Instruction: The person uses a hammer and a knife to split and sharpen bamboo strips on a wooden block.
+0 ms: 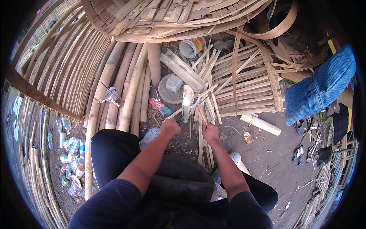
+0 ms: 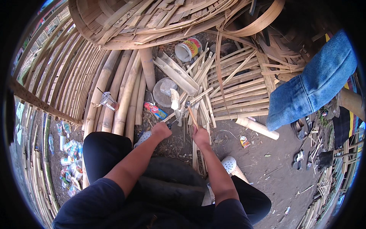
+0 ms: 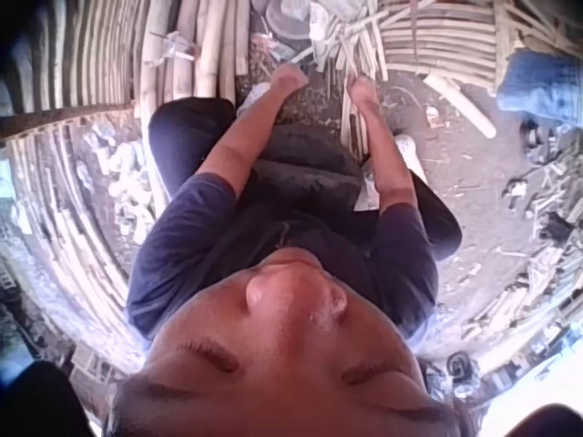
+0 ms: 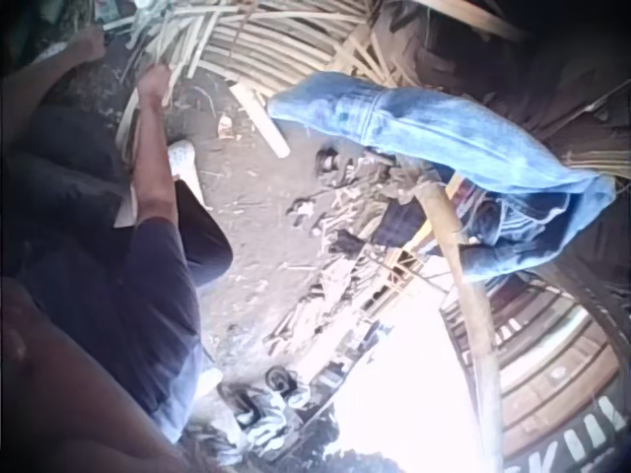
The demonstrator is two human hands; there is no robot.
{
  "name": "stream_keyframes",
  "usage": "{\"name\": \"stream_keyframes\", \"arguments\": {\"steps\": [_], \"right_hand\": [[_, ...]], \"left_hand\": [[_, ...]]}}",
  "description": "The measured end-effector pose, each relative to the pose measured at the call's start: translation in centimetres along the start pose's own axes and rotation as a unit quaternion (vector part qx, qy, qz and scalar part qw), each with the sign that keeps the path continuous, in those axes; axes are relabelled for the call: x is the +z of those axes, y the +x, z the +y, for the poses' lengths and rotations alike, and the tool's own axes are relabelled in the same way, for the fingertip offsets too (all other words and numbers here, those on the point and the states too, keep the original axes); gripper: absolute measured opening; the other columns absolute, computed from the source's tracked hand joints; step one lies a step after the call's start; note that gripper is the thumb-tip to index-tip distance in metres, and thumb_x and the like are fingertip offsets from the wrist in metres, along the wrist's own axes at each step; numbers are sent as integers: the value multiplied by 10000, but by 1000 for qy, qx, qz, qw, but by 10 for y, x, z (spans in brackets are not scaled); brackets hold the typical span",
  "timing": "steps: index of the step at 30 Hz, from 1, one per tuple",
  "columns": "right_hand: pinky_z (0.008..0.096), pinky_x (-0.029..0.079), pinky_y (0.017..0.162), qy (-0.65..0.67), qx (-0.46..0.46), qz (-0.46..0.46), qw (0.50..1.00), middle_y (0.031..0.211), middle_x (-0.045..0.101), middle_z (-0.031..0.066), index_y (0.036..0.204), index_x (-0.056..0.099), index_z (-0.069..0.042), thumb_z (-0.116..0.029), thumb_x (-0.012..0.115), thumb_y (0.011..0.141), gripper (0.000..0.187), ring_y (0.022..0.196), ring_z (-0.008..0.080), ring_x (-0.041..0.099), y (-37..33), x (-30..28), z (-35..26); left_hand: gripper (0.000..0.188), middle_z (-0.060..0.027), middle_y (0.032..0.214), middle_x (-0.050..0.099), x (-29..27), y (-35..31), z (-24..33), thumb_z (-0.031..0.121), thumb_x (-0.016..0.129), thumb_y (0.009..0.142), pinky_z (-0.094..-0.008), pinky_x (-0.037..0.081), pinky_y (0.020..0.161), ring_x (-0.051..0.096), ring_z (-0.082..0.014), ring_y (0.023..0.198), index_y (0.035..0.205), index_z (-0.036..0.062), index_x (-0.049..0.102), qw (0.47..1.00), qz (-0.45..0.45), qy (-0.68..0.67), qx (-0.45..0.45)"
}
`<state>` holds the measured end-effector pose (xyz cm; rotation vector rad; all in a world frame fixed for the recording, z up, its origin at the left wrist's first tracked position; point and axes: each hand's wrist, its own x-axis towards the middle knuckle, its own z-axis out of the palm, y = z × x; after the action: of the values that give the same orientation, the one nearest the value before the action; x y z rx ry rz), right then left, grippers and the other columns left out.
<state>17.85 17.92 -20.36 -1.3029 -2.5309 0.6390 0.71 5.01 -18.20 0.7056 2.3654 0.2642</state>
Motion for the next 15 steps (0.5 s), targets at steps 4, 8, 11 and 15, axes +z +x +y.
{"name": "stream_keyframes", "arguments": {"steps": [4,8,11,15], "right_hand": [[468,445,517,97,-107,117,983,606,560,253,764,567,30,-296,527,962,384,547,426,571,17,-78,-54],[382,390,451,266,-157,215,927,542,490,170,783,506,11,-268,498,974,339,455,322,511,17,-131,-96],[395,434,473,350,-189,254,881,539,515,176,808,503,-7,-304,493,972,339,473,336,546,8,-51,-40],[548,498,642,20,11,13,1000,701,610,300,802,593,21,-364,503,957,425,694,487,613,-22,22,16]], "left_hand": [[375,-192,1115,663,10,5,-22,234,578,772,-383,514,900,634,-327,1067,1049,2,678,999,3,-28,-21],[376,-204,1116,658,-8,-10,-21,221,573,770,-381,514,898,637,-327,1059,1044,-15,674,999,-1,-30,-28],[379,-208,1128,652,-3,-5,-12,221,575,766,-381,514,899,632,-324,1071,1048,-13,674,999,-9,-35,-16],[388,-237,1118,646,10,7,-12,222,587,750,-396,505,916,624,-346,1072,1028,-35,672,1000,-10,-22,6]]}}
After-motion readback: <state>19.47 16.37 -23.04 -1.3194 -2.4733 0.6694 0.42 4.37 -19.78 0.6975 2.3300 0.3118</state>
